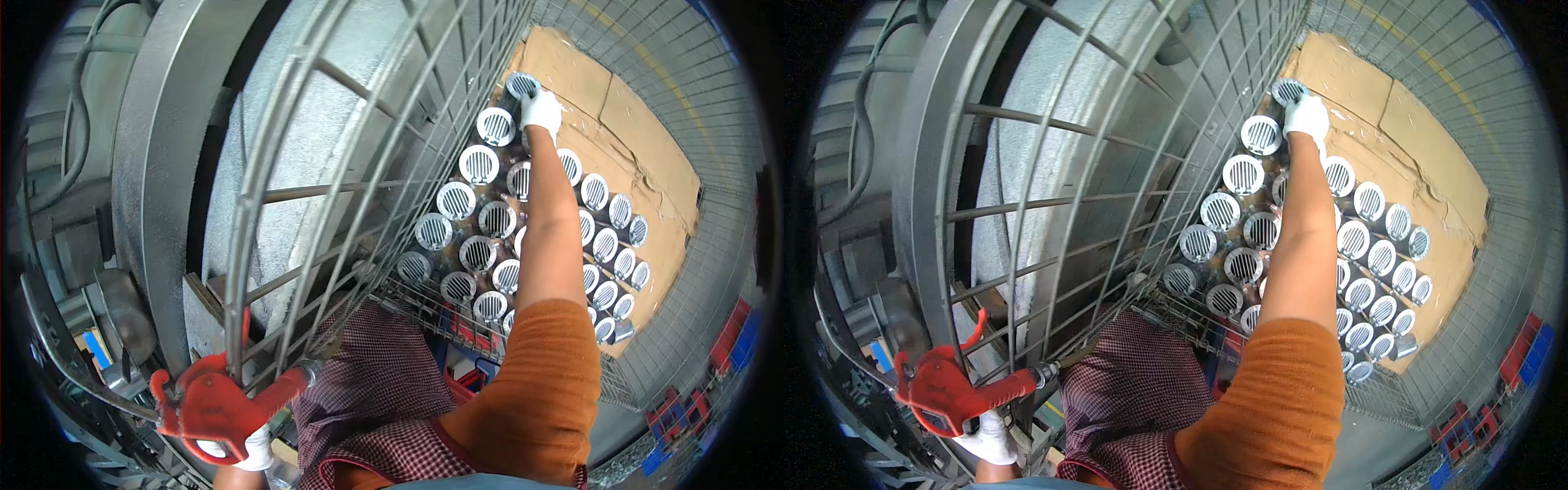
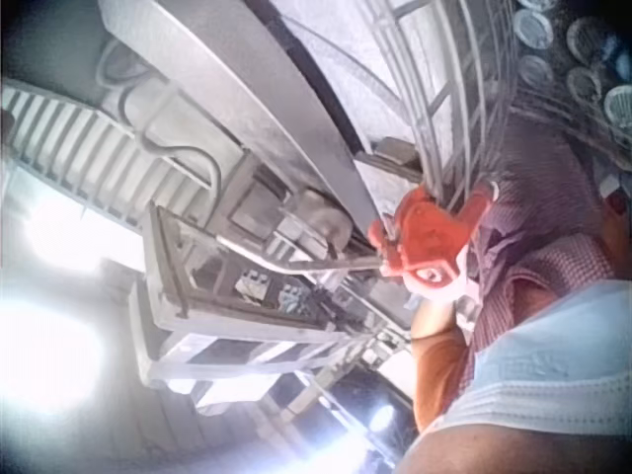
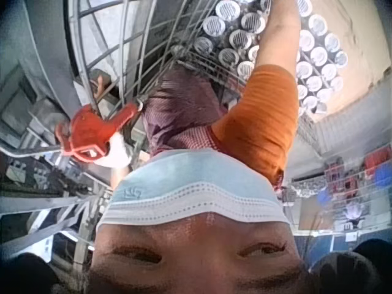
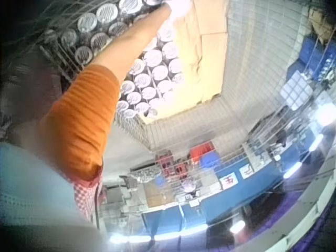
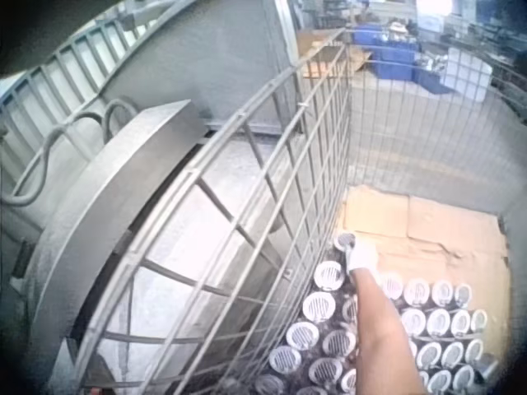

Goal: Removing metal parts from a machine, cleaning them with a tool, and placing them into a storage bin.

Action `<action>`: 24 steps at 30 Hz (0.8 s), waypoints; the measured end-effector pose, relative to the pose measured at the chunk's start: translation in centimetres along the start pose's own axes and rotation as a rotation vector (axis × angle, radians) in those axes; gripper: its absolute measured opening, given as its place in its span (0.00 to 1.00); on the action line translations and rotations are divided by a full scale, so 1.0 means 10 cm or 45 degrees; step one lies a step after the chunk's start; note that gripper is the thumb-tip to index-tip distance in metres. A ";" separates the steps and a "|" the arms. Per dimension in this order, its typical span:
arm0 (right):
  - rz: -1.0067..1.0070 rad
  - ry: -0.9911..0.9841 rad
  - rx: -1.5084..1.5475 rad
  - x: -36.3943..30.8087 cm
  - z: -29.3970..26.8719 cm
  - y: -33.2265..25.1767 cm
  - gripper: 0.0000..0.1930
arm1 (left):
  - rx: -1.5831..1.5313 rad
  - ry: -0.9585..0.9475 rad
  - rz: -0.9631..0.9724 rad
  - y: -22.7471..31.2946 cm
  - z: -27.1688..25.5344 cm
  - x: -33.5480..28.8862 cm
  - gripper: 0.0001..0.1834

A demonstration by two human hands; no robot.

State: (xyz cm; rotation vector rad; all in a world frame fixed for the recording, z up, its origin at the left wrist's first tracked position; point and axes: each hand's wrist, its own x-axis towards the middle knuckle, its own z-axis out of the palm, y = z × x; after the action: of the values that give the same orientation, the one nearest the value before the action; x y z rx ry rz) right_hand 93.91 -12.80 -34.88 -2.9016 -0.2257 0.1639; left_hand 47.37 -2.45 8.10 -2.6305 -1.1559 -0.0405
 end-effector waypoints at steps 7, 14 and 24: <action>0.086 0.303 0.175 0.05 -0.20 0.46 0.18 | -0.255 0.020 -0.161 -0.09 0.07 -0.15 0.29; 0.155 0.085 -0.119 -0.33 -0.37 0.91 0.18 | -0.608 0.105 -0.257 -0.39 0.13 -0.33 0.22; 0.154 -0.177 -0.213 -0.38 -0.35 0.91 0.20 | -1.067 0.245 -0.393 -0.43 0.21 -0.46 0.15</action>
State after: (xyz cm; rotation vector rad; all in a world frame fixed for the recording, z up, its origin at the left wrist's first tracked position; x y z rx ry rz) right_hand 91.90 -22.92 -33.22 -3.0740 -0.0909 0.3860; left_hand 40.92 -2.47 6.44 -2.9492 -1.7351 -1.0152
